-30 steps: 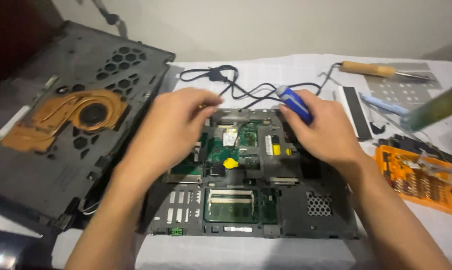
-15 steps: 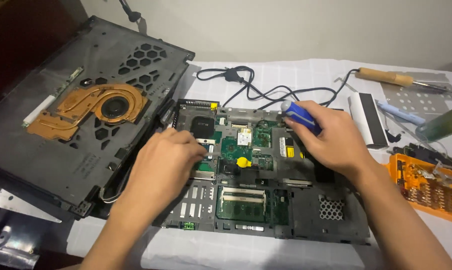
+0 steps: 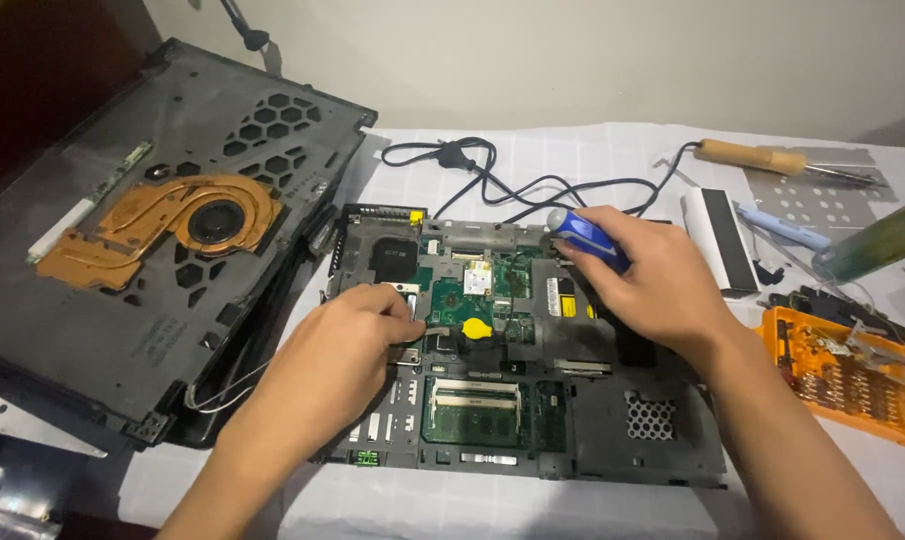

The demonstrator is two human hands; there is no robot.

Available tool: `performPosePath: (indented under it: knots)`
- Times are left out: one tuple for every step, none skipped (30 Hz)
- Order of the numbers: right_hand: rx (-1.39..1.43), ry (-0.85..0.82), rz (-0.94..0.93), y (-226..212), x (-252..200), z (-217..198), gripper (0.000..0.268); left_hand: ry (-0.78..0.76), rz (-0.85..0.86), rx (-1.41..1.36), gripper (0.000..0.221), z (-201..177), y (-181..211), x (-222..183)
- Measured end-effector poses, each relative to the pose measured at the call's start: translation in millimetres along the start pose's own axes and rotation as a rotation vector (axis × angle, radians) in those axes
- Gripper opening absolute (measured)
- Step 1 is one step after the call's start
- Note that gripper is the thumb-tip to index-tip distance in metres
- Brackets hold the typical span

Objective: Disassembling and reassembling laptop components including the cooling system using a precision screwdriver set.

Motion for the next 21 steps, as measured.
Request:
performPosePath:
  knots:
    - [-0.001, 0.001, 0.002, 0.3, -0.1, -0.9, 0.030, -0.001, 0.002, 0.000, 0.063, 1.0, 1.3, 0.0]
    - [0.001, -0.006, 0.001, 0.2, 0.2, -0.8, 0.032, 0.016, 0.005, -0.026, 0.058, 0.3, 2.5, -0.3]
    - [0.003, -0.013, 0.001, 0.1, 0.4, -0.8, 0.033, 0.033, 0.008, -0.052, 0.054, -0.4, 3.7, -0.7]
    - [0.002, -0.011, 0.001, -0.5, 0.4, -2.0, 0.033, 0.034, 0.010, -0.051, 0.054, 2.1, 4.8, -0.8]
    - [0.011, -0.006, -0.002, -1.2, 0.5, -3.1, 0.030, 0.070, 0.034, -0.032, 0.053, 2.2, 7.4, -1.1]
    - [0.021, -0.004, -0.005, -2.1, 0.4, -3.6, 0.028, 0.105, 0.057, -0.013, 0.053, 2.5, 9.8, -2.2]
    - [0.022, -0.003, -0.005, -0.7, 0.3, -2.6, 0.028, 0.105, 0.057, -0.012, 0.053, 3.1, 10.6, -4.2]
    - [0.015, 0.009, -0.021, -0.5, 0.2, -2.9, 0.029, 0.120, 0.091, 0.032, 0.052, 3.0, 13.9, -6.4]
    - [0.008, 0.022, -0.038, -0.2, 0.1, -3.1, 0.031, 0.134, 0.125, 0.075, 0.052, 3.2, 17.4, -8.7]
    - [0.006, 0.024, -0.037, -1.4, 0.3, -4.2, 0.031, 0.135, 0.128, 0.075, 0.052, 0.7, 18.2, -9.7]
    - [0.007, 0.015, -0.002, -0.1, 0.4, -4.6, 0.030, 0.133, 0.137, 0.080, 0.050, -1.3, 19.6, -10.6]
    - [0.007, 0.007, 0.034, 1.3, 0.2, -5.3, 0.030, 0.130, 0.148, 0.084, 0.047, -3.3, 21.2, -11.3]
    - [0.005, 0.008, 0.036, 1.1, 0.9, -6.8, 0.030, 0.131, 0.152, 0.082, 0.047, -4.7, 19.1, -10.6]
    - [0.018, 0.022, 0.056, 2.3, 0.8, -8.8, 0.029, 0.135, 0.163, 0.075, 0.045, -6.2, 17.6, -10.1]
    - [0.032, 0.036, 0.075, 3.6, 0.7, -10.7, 0.029, 0.139, 0.174, 0.067, 0.043, -7.5, 16.1, -9.5]
    - [0.030, 0.037, 0.080, 3.0, 0.4, -11.9, 0.029, 0.138, 0.178, 0.065, 0.043, -10.6, 17.5, -8.9]
    - [0.042, 0.067, 0.112, 4.4, -0.3, -15.0, 0.030, 0.126, 0.145, 0.019, 0.034, -13.5, 16.1, -7.7]
    - [0.056, 0.097, 0.143, 5.6, -0.6, -17.7, 0.032, 0.114, 0.111, -0.025, 0.026, -16.6, 14.5, -6.5]
    - [0.056, 0.097, 0.146, 5.3, -1.1, -18.7, 0.032, 0.112, 0.113, -0.026, 0.026, -19.7, 17.1, -5.1]
    - [0.066, 0.122, 0.172, 6.5, -2.4, -21.0, 0.030, 0.123, 0.100, -0.027, 0.024, -23.6, 18.4, -3.9]
    - [0.076, 0.147, 0.199, 7.5, -3.8, -23.3, 0.030, 0.135, 0.086, -0.029, 0.023, -27.6, 19.7, -2.8]
Point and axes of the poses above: each hand's wrist, its own x-axis towards the middle knuckle, its own z-axis out of the palm, y = z × x, the point moved 7 cm from there along x, towards the middle knuckle, and after that the axes turned 3 degrees about -z, right-handed, at the moved point
